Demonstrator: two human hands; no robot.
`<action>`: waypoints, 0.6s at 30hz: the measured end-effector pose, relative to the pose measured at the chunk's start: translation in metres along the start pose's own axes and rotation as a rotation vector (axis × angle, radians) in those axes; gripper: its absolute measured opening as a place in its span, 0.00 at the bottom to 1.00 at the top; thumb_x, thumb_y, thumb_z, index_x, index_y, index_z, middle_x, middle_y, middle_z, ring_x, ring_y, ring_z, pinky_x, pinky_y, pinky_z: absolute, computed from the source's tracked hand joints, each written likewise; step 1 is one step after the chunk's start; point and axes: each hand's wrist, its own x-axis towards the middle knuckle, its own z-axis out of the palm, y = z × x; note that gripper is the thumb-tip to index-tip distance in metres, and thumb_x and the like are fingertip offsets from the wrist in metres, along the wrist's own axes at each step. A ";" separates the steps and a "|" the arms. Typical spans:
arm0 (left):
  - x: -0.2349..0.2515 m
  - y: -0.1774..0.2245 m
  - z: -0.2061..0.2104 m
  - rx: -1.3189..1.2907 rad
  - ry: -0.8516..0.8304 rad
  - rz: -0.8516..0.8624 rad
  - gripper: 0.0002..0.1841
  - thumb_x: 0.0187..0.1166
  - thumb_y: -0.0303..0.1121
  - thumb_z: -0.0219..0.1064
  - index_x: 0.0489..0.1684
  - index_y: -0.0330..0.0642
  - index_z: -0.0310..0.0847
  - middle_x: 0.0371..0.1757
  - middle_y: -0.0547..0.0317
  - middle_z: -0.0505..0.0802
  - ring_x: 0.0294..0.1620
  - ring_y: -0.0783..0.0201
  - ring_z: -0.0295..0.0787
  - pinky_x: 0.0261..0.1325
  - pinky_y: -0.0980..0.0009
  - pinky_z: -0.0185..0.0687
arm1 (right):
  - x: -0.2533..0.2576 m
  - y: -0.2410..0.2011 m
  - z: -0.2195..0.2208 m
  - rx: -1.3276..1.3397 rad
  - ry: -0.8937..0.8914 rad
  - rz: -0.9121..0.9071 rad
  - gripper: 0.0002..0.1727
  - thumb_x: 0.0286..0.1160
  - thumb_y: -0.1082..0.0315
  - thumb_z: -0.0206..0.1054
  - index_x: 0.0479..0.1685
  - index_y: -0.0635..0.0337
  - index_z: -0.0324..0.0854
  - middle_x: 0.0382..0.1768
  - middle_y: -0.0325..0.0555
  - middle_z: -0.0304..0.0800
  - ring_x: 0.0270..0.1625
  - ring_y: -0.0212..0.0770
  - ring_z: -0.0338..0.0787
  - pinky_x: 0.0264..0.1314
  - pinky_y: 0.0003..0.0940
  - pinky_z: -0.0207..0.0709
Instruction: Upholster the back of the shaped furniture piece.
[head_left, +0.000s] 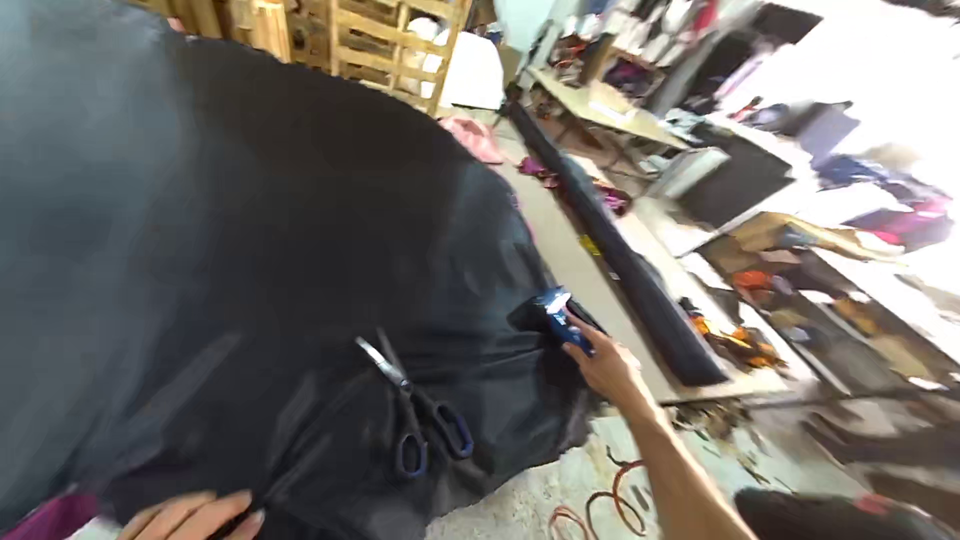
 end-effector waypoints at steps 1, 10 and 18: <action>-0.003 -0.007 0.007 -0.009 0.056 0.016 0.14 0.87 0.34 0.64 0.58 0.40 0.92 0.62 0.38 0.93 0.63 0.33 0.88 0.67 0.36 0.79 | 0.000 -0.003 -0.003 -0.078 -0.005 -0.051 0.29 0.81 0.60 0.69 0.83 0.39 0.77 0.66 0.59 0.89 0.67 0.67 0.87 0.65 0.78 0.75; -0.004 0.002 0.097 0.215 0.812 -0.020 0.10 0.87 0.33 0.60 0.47 0.50 0.90 0.55 0.63 0.97 0.66 0.65 0.91 0.75 0.64 0.81 | -0.099 -0.243 0.061 0.068 -0.031 -0.352 0.40 0.70 0.34 0.66 0.75 0.55 0.82 0.62 0.62 0.89 0.66 0.69 0.85 0.59 0.71 0.79; -0.006 -0.005 0.108 0.125 0.935 -0.004 0.08 0.86 0.30 0.61 0.46 0.50 0.88 0.55 0.63 0.96 0.65 0.65 0.90 0.76 0.65 0.80 | -0.088 -0.218 -0.003 0.132 -0.063 -0.240 0.17 0.76 0.68 0.63 0.57 0.67 0.90 0.45 0.66 0.93 0.47 0.64 0.92 0.52 0.69 0.80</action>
